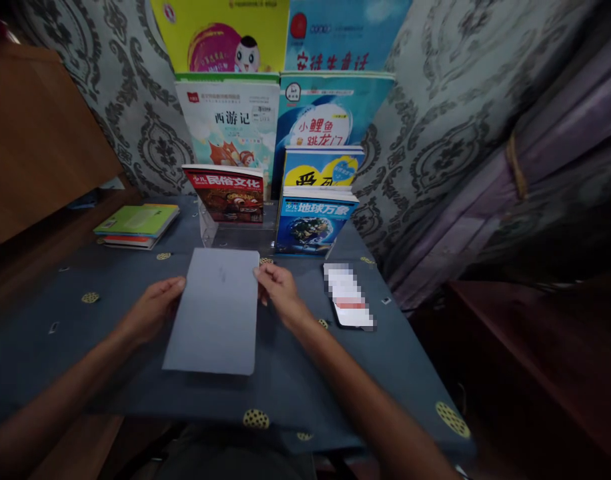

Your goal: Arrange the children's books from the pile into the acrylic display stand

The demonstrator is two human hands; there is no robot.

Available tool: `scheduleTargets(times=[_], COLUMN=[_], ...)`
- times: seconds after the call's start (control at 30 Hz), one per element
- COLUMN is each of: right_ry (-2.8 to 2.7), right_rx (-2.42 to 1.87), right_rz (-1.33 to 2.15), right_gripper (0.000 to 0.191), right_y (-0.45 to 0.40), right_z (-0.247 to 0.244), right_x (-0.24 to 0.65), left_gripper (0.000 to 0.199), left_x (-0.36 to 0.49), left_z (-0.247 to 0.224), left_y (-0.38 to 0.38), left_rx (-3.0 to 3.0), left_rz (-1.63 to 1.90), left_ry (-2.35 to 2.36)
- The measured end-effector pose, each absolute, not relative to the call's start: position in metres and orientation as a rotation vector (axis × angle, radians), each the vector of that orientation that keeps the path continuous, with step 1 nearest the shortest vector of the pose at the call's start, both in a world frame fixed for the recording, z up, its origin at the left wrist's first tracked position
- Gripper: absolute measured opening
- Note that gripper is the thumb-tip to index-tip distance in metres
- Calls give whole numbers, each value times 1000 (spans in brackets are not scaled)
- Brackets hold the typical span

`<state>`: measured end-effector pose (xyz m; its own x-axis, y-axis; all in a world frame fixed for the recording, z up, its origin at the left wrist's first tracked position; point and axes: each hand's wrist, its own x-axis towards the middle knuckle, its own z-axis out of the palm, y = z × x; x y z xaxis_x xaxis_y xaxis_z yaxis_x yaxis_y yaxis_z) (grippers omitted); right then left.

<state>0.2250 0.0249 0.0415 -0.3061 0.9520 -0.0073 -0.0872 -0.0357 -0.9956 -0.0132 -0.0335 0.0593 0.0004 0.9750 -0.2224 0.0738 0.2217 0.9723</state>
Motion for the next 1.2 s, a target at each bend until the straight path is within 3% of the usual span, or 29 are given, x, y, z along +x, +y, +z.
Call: scheduleTargets(times=[0.13, 0.27, 0.4, 0.47, 0.67, 0.8, 1.2], right_ry=[-1625, -1801, -2121, -2230, -2593, -2640, -2627], right_rx=[-1292, -1415, -1671, -1590, -817, -872, -1192], right_rz=[1357, 1232, 622, 399, 494, 511, 351], right_gripper=[30, 22, 15, 19, 52, 67, 62], right_y=[37, 36, 27, 20, 4, 9, 16], right_z=[12, 7, 21, 25, 15, 1, -5], right_x=[228, 229, 228, 221, 174, 165, 215], left_gripper=[37, 23, 22, 24, 31, 32, 29], left_x=[-29, -27, -19, -19, -21, -23, -22], left_z=[37, 37, 30, 22, 6, 3, 5], left_y=[-30, -28, -25, -25, -28, -29, -30], left_rx=[1706, 2178, 2409, 2471, 2550, 2580, 2573], left_rz=[565, 407, 379, 381, 438, 450, 373], left_ry=[1648, 1817, 1816, 1787, 1797, 1782, 1806])
